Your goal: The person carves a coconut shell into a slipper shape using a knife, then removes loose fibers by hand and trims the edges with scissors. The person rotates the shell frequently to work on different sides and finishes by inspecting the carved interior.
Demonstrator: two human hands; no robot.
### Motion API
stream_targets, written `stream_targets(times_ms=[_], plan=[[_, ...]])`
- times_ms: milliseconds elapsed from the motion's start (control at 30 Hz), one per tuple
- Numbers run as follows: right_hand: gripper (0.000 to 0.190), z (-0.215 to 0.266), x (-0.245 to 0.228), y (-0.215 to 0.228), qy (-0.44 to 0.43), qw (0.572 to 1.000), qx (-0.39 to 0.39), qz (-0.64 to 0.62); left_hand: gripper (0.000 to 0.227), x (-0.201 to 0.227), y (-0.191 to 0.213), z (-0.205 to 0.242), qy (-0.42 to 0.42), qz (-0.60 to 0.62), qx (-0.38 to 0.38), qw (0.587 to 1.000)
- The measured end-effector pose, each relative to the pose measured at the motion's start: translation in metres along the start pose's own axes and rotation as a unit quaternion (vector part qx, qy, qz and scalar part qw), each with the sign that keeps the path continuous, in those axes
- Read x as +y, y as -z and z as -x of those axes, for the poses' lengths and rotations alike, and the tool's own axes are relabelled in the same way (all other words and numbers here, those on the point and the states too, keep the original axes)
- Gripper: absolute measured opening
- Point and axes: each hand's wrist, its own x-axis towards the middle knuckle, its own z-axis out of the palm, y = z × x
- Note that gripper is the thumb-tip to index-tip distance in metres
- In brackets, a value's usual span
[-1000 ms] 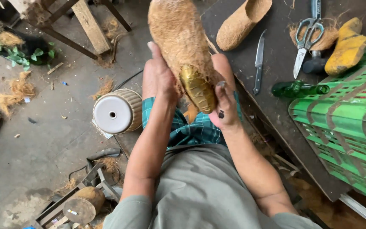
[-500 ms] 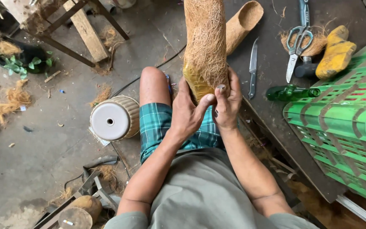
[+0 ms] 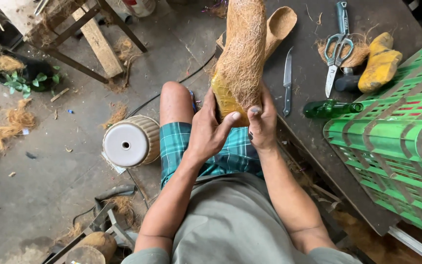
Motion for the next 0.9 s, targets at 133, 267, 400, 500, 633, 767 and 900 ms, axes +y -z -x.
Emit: stream_targets(times_ms=[133, 267, 400, 500, 633, 767, 900], plan=[[0.089, 0.001, -0.003, 0.002, -0.004, 1.000, 0.009, -0.011, 0.080, 0.000, 0.006, 0.003, -0.020, 0.004, -0.012, 1.000], [0.092, -0.009, 0.013, 0.031, -0.077, 0.994, -0.006, -0.083, 0.086, -0.018, 0.013, 0.007, -0.018, 0.048, -0.027, 0.998], [0.092, -0.019, 0.011, 0.038, -0.114, 0.969, -0.096, -0.196, 0.085, -0.013, 0.011, 0.001, -0.011, 0.116, -0.043, 0.992], [0.084, -0.028, 0.020, 0.030, -0.132, 0.956, -0.061, -0.255, 0.089, -0.022, 0.011, 0.011, -0.010, 0.046, -0.078, 0.996], [0.071, -0.027, 0.017, 0.020, -0.090, 0.987, -0.035, -0.128, 0.084, -0.016, 0.005, 0.010, -0.035, 0.000, -0.100, 0.994], [0.070, -0.028, 0.006, 0.012, -0.086, 0.987, -0.015, -0.133, 0.076, -0.024, 0.006, 0.013, -0.013, -0.004, -0.101, 0.995], [0.069, -0.024, 0.027, 0.024, -0.076, 0.993, -0.044, -0.073, 0.078, -0.052, 0.005, 0.015, 0.009, 0.043, -0.104, 0.994]])
